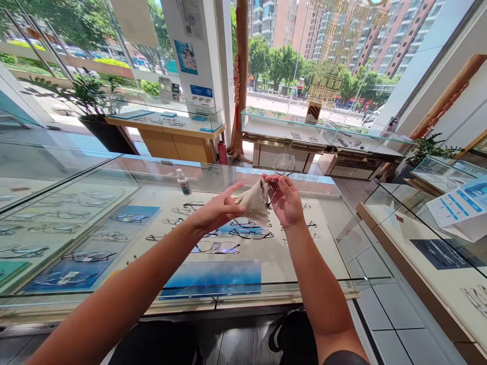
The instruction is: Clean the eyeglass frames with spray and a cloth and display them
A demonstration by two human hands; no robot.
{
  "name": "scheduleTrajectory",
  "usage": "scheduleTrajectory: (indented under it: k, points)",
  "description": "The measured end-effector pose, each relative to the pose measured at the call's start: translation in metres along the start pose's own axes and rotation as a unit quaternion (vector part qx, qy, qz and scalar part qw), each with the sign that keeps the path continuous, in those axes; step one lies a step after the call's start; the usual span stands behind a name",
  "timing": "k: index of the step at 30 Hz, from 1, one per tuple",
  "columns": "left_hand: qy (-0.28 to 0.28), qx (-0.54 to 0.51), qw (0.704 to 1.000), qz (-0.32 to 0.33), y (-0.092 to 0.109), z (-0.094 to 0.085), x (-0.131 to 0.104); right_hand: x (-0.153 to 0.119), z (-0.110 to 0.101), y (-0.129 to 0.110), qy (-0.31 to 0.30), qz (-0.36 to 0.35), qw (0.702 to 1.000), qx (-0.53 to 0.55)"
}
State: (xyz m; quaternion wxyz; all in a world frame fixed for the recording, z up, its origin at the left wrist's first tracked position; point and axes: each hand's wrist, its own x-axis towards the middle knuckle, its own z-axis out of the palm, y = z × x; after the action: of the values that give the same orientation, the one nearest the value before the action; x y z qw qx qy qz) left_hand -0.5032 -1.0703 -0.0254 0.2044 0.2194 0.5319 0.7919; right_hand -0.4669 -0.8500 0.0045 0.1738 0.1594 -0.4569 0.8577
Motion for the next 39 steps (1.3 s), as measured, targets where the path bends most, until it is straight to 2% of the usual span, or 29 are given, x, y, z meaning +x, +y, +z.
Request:
scheduleTrajectory:
  k: [3,7,9,12,14,15,20,25,30,34,36,39]
  points:
    - [0.078,0.019,0.997,-0.004,0.006,-0.001,0.000,0.000,-0.002,-0.001,-0.013,-0.003,1.000,-0.005]
    - [0.117,0.119,0.981,0.096,0.016,-0.012,0.003,0.001,-0.004,-0.003,-0.023,-0.001,0.999,-0.040]
    - [0.135,0.206,0.958,0.148,0.019,-0.016,0.002,0.001,-0.004,-0.004,-0.028,0.001,0.998,-0.059]
    - [0.164,0.353,0.897,0.211,0.024,-0.017,-0.001,0.002,-0.005,-0.004,-0.033,0.004,0.998,-0.061]
    - [0.164,0.408,0.870,0.221,0.029,-0.014,-0.005,0.002,-0.005,-0.005,-0.037,0.006,0.998,-0.058]
    - [0.161,0.416,0.869,0.215,0.032,-0.013,-0.007,0.002,-0.004,-0.005,-0.040,0.009,0.997,-0.059]
    - [0.137,0.407,0.889,0.161,0.046,-0.012,-0.011,0.000,-0.004,-0.006,-0.044,0.030,0.996,-0.067]
    - [0.093,0.367,0.914,0.146,0.053,-0.017,-0.013,-0.001,-0.004,-0.007,-0.060,0.046,0.995,-0.065]
    - [0.021,0.212,0.977,0.027,0.054,-0.017,-0.017,-0.001,-0.004,-0.005,-0.069,0.063,0.994,-0.061]
    - [-0.022,0.125,0.991,-0.045,0.050,-0.016,-0.017,0.001,-0.006,-0.003,-0.063,0.059,0.995,-0.043]
    - [-0.041,0.104,0.992,-0.050,0.049,-0.016,-0.015,0.001,-0.007,-0.002,-0.056,0.061,0.995,-0.049]
    - [-0.033,0.066,0.997,-0.029,0.047,-0.017,-0.014,0.002,-0.009,-0.002,-0.049,0.078,0.994,-0.062]
